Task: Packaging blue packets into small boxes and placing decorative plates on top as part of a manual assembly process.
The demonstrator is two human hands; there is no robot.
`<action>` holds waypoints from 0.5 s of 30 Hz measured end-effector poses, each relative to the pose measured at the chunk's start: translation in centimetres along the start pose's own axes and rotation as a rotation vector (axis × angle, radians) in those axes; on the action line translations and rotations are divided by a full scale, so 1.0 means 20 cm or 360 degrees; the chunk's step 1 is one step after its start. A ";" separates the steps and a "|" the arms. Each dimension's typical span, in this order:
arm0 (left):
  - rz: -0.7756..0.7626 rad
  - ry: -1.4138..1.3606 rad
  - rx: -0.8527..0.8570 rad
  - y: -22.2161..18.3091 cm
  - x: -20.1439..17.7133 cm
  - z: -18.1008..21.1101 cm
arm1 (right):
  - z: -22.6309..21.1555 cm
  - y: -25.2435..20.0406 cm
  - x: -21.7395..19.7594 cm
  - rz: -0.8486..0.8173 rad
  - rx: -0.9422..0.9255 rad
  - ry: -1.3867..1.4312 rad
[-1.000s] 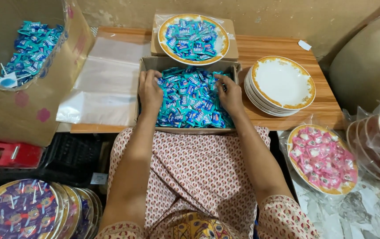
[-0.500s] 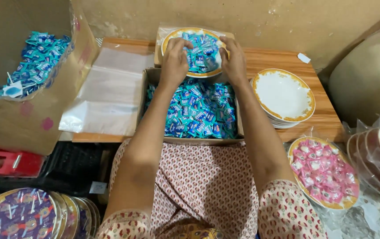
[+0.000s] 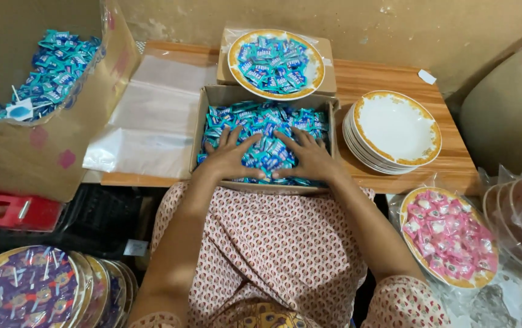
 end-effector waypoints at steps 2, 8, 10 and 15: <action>0.0051 -0.0017 0.0000 0.09 -0.02 -0.01 | 0.08 0.11 0.00 0.0069 0.0050 0.0051; 0.0456 -0.0058 -0.0099 0.37 -0.05 -0.21 | 0.33 0.33 -0.03 0.0551 0.0084 0.0355; 0.0522 -0.0055 -0.0127 0.48 0.05 -0.33 | 0.43 0.34 0.01 0.0646 0.0090 0.0502; 0.1150 -0.0123 0.0139 0.54 0.07 -0.47 | 0.39 0.22 -0.10 0.1110 -0.0299 0.0588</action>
Point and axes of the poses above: each hand's wrist, its own y-axis towards the middle knuckle, its own x-axis out of the palm, z = x × y, the point moved 8 cm from there along y, towards the middle knuckle, and after that the axes turned 9 degrees about y, right-handed, at the moved point
